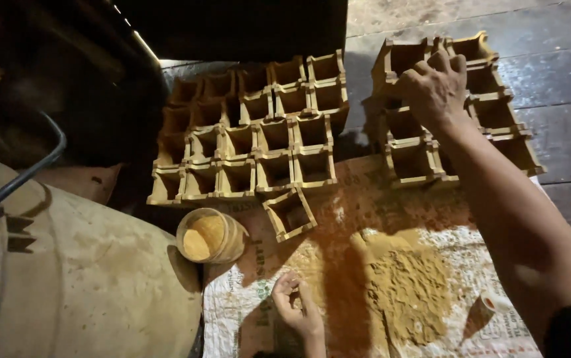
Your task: Assembling small wooden boxes by applying glue to the edges of panels and joining them together.
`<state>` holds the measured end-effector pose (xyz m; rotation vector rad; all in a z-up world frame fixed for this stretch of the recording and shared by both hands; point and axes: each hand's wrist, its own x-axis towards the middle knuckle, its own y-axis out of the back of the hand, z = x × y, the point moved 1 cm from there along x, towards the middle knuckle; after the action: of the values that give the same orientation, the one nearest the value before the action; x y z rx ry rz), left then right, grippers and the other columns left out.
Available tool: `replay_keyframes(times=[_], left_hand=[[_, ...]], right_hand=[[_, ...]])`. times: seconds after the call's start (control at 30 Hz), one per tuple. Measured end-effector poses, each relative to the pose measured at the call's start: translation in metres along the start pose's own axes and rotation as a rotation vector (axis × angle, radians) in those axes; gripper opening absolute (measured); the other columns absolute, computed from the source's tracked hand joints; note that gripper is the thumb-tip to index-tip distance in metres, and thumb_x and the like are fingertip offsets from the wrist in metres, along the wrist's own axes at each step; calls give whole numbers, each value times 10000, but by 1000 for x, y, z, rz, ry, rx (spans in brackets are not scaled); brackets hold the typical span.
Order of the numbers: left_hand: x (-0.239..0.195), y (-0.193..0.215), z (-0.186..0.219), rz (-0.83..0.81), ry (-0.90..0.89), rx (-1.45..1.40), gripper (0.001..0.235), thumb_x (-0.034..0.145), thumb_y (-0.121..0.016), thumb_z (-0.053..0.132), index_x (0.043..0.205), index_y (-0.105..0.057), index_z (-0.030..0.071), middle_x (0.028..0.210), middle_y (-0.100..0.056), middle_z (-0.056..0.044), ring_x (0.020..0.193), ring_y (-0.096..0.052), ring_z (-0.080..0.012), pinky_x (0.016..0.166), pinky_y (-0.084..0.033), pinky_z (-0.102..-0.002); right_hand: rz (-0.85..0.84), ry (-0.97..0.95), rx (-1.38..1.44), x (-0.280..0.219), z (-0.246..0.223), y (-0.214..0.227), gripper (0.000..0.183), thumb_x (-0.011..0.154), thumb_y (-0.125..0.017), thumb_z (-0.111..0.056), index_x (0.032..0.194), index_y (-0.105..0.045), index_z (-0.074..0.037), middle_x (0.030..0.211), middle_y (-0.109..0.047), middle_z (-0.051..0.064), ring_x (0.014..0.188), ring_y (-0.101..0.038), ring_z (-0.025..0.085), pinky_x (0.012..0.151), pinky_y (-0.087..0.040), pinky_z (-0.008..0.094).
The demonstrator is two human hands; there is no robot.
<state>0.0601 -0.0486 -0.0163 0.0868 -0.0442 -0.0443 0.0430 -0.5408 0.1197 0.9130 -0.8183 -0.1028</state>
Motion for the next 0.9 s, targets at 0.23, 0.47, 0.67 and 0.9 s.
replay_keyframes(times=[0.23, 0.47, 0.67, 0.9], left_hand=[[0, 1, 9, -25, -65, 81, 298, 891, -649, 127, 1187, -635, 93, 1119, -738, -84, 944, -701, -199, 847, -544, -326], [1, -1, 10, -15, -52, 51, 320, 871, -664, 98, 1186, -626, 62, 1106, -735, -103, 908, -695, -212, 832, -554, -332], [1, -1, -4, -17, 2, 19, 301, 889, -655, 109, 1185, -629, 64, 1087, -738, -97, 892, -698, -195, 788, -525, -307], [2, -6, -94, 95, -16, -23, 472, 848, -719, 82, 1303, -599, 51, 1204, -685, -135, 1051, -675, -250, 914, -564, -352]], right_hand=[[-678, 22, 167, -19, -14, -8, 362, 1003, -461, -174, 1194, -733, -318, 1251, -721, -34, 1260, -527, 301, 1118, -247, 543], [-721, 59, 103, -28, -26, -17, 300, 880, -506, -221, 1115, -687, -265, 1228, -607, 58, 1294, -446, 322, 1121, -221, 570], [-637, 1, 38, -41, -36, -43, 548, 867, -622, -197, 1378, -554, -384, 1371, -481, 80, 1231, -401, 311, 985, -341, 526], [161, 83, 1007, -100, -166, 157, 344, 888, -547, 132, 628, -525, -92, 641, -566, 10, 557, -520, 112, 430, -444, 165]])
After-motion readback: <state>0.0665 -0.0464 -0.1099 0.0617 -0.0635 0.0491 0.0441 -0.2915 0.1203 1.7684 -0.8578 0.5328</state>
